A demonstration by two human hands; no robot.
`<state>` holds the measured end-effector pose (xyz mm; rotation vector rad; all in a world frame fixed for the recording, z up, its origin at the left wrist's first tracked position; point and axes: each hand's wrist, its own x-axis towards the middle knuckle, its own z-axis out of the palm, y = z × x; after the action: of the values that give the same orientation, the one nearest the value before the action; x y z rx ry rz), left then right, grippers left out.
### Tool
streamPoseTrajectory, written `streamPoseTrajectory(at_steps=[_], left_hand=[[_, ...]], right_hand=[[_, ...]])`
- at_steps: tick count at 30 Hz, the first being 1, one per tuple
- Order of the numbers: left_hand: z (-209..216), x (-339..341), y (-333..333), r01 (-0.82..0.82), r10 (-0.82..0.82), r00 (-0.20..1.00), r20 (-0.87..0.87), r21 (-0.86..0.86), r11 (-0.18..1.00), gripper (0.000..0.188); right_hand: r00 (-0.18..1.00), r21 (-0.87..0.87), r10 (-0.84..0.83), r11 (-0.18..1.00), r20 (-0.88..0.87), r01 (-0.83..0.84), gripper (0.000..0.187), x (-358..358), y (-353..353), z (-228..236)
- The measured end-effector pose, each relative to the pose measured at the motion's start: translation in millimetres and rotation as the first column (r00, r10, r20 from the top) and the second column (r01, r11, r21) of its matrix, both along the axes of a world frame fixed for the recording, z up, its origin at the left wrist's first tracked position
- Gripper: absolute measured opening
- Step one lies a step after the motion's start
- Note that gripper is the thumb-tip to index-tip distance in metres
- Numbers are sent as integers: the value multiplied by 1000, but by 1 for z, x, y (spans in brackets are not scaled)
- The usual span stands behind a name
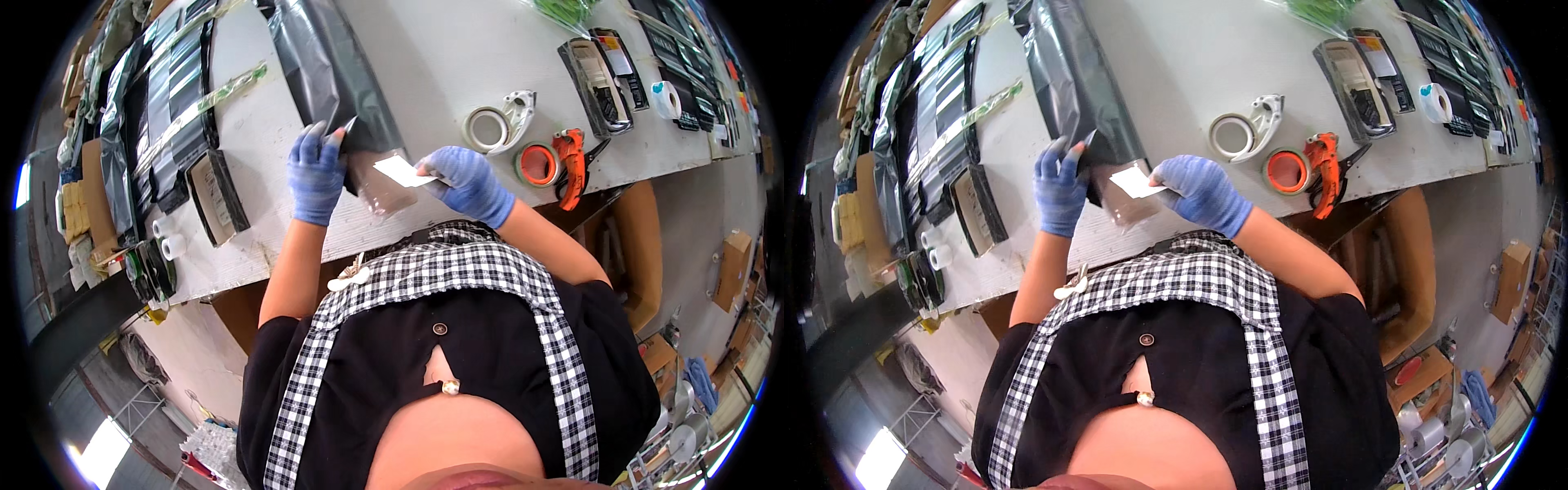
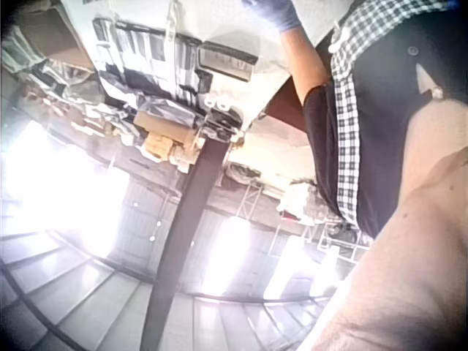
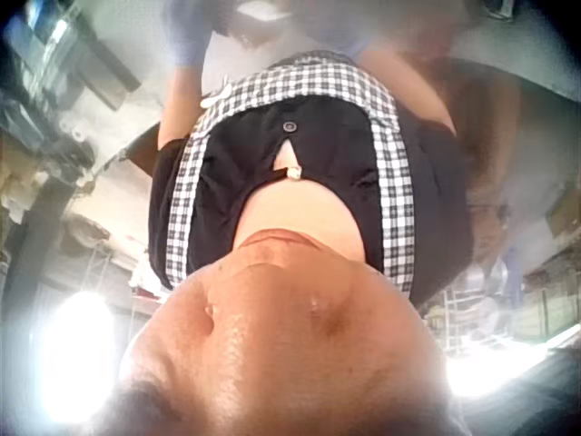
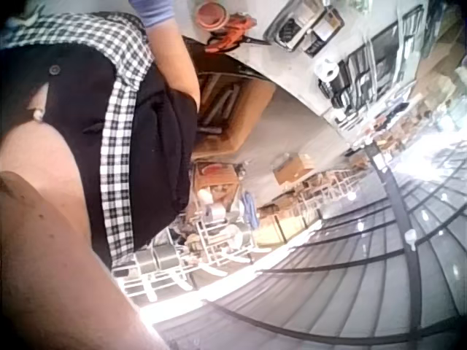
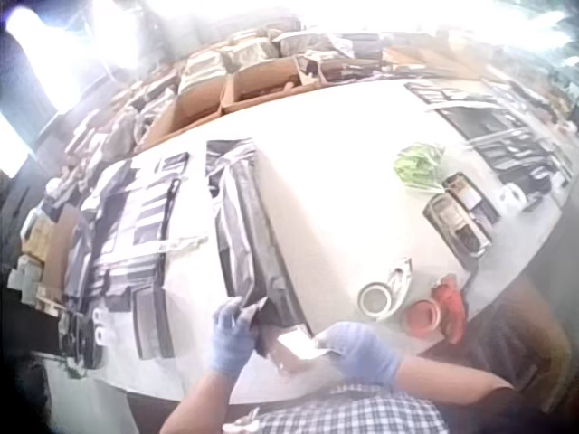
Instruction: The person retrieves cylindrical parts from a bin and inserts them into grey plastic sleeves. They seal the packages using a tape dispenser and attach a shipping label to each completed item.
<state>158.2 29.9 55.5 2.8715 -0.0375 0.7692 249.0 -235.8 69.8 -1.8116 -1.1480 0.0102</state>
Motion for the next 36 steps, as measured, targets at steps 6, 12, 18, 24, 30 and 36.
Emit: streamPoseTrajectory(at_steps=[6,12,18,24,30,36], left_hand=[[26,-19,-12,55,-63,998,-1,-459,887,57],[39,-19,-38,181,-197,980,18,-481,858,37],[33,3,-65,75,-256,954,-159,-697,713,16],[28,43,-112,36,-328,915,-236,-760,649,13],[32,81,-148,-32,-280,926,-256,-789,614,10],[66,130,-189,-211,-321,896,-306,-931,298,22]], right_hand=[[984,36,-90,996,155,86,14,-21,27,-13],[957,29,-136,988,-256,149,15,-39,21,6],[792,-39,-190,978,-580,206,24,-24,-14,20],[659,-36,-125,988,-741,147,26,17,-75,25],[792,-57,-204,976,-575,210,28,78,-140,30],[606,90,-118,949,-787,301,16,137,-168,31]])
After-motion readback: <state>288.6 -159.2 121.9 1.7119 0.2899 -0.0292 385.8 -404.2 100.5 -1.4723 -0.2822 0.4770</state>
